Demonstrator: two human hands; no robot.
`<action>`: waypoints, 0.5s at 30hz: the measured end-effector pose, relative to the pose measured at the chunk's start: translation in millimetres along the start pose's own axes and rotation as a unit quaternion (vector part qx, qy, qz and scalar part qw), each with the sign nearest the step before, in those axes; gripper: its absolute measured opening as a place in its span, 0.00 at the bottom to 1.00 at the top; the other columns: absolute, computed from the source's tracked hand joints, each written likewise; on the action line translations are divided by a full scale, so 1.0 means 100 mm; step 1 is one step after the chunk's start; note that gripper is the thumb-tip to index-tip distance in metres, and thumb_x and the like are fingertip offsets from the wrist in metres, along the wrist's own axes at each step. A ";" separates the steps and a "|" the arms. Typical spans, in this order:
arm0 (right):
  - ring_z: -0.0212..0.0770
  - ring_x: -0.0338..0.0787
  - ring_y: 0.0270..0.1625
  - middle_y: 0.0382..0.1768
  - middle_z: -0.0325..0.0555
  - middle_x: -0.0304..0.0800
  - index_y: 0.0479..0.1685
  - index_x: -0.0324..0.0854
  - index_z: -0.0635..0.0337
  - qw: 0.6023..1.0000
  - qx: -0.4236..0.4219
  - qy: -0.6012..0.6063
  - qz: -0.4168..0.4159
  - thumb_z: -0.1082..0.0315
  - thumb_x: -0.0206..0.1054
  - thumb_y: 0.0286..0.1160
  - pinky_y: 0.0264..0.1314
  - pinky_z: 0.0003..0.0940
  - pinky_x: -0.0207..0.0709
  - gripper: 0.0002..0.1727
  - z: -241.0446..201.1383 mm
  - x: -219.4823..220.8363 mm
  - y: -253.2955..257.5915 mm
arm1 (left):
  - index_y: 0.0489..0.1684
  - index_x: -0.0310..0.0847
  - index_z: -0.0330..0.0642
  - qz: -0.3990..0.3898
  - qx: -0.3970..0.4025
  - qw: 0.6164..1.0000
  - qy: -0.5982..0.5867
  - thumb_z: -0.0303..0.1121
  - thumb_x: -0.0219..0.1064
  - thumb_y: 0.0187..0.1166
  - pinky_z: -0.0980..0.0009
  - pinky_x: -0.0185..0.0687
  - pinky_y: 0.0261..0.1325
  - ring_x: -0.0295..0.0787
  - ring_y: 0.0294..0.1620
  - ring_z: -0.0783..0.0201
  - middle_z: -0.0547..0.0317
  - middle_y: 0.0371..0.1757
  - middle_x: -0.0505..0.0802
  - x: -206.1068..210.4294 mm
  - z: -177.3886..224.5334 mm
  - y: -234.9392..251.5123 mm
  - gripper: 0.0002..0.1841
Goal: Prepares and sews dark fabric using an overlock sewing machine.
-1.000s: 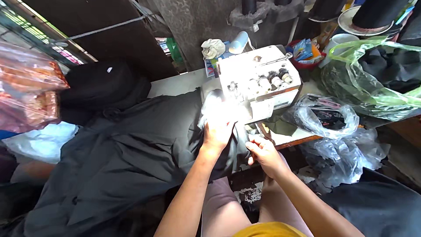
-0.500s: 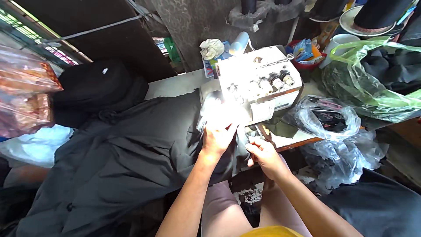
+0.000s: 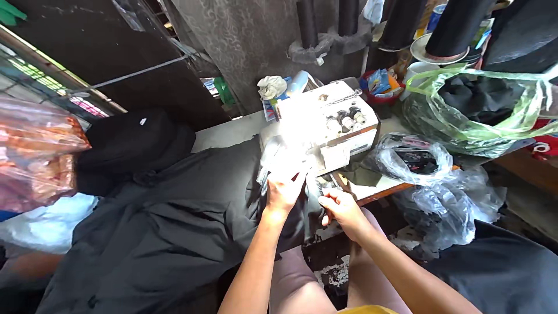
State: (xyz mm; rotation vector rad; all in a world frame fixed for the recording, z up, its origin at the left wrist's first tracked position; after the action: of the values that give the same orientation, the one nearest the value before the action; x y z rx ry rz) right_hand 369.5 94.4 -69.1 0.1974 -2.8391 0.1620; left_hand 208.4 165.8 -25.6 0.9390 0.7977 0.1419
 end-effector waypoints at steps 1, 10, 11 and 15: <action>0.31 0.84 0.19 0.26 0.39 0.84 0.40 0.80 0.63 1.000 -0.002 0.000 -0.001 0.73 0.60 0.85 0.25 0.26 0.85 0.06 0.00 0.00 0.00 | 0.34 0.97 0.42 -0.008 -0.002 1.000 0.002 0.34 0.75 0.73 0.68 0.89 0.57 0.96 0.46 0.65 0.55 0.41 0.98 -0.01 0.01 0.01 0.06; 0.32 0.85 0.20 0.27 0.42 0.85 0.42 0.80 0.65 1.000 -0.002 -0.003 -0.006 0.73 0.60 0.86 0.25 0.26 0.85 0.06 0.01 0.00 -0.04 | 0.68 0.86 0.38 -0.166 -0.060 0.978 0.115 0.38 0.58 0.88 0.46 0.73 0.79 0.81 0.76 0.47 0.45 0.72 0.87 -0.01 0.21 -0.11 0.19; 0.32 0.85 0.21 0.28 0.42 0.85 0.41 0.80 0.65 1.000 -0.002 -0.005 -0.006 0.73 0.60 0.86 0.25 0.26 0.85 0.06 0.00 -0.01 -0.04 | 0.68 0.86 0.39 -0.174 -0.047 0.975 0.133 0.39 0.56 0.89 0.46 0.71 0.80 0.79 0.78 0.47 0.46 0.74 0.86 -0.01 0.21 -0.12 0.20; 0.32 0.85 0.21 0.29 0.42 0.86 0.44 0.81 0.66 1.000 0.005 -0.003 0.001 0.73 0.60 0.86 0.26 0.26 0.86 0.06 -0.01 -0.04 -0.05 | 0.65 0.88 0.42 -0.184 -0.015 0.970 0.159 0.38 0.54 0.90 0.43 0.71 0.78 0.80 0.77 0.46 0.48 0.72 0.88 -0.05 0.17 -0.20 0.19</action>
State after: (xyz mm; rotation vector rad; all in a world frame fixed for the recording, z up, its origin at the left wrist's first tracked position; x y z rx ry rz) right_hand 374.3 90.3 -68.4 0.1966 -2.8444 0.1773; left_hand 211.8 140.0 -33.0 0.7333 1.2503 -0.0208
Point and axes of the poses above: each hand's wrist, its own y-axis towards the middle knuckle, its own x-axis out of the palm, z = x × y, the point moved 2 cm from there along y, towards the middle knuckle
